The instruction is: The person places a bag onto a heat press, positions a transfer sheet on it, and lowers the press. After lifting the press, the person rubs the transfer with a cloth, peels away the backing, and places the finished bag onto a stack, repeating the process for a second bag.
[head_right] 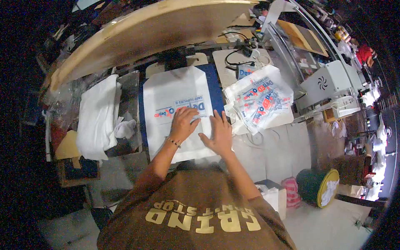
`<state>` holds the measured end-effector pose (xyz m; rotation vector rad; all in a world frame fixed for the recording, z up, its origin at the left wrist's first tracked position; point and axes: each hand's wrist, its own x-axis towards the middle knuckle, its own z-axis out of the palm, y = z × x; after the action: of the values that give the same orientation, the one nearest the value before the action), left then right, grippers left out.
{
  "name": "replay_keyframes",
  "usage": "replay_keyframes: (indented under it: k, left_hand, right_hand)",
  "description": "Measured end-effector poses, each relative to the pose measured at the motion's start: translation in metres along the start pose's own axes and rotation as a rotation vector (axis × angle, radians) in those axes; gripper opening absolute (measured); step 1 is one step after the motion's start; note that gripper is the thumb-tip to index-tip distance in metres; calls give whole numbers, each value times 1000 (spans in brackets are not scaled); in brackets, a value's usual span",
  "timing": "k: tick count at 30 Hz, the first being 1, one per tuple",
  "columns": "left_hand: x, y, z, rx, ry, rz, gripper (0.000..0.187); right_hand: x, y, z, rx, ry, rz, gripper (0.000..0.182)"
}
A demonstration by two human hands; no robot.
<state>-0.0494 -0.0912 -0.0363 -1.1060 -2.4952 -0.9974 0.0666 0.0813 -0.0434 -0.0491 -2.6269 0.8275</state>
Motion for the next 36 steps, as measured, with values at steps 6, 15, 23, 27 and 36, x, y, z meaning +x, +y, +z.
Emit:
replay_keyframes:
  k: [6,15,23,27,36]
  left_hand:
    - [7,-11,-1,49,1,122,15]
    - [25,-61,-12,-49,157,-231,10]
    - [33,-88,-23,-116,187,-320,11]
    - [37,-95,-27,-99,221,-352,19]
    - [51,-126,-43,-114,126,-326,16]
  right_hand:
    - [0,-1,0,18,12,22,77]
    - [-1,-1,3,-66,-7,-31,63]
    - [-1,0,3,-62,-11,-22,63]
    - [-1,0,3,-57,-4,-25,64]
    - [-1,0,4,-76,-18,-16,64]
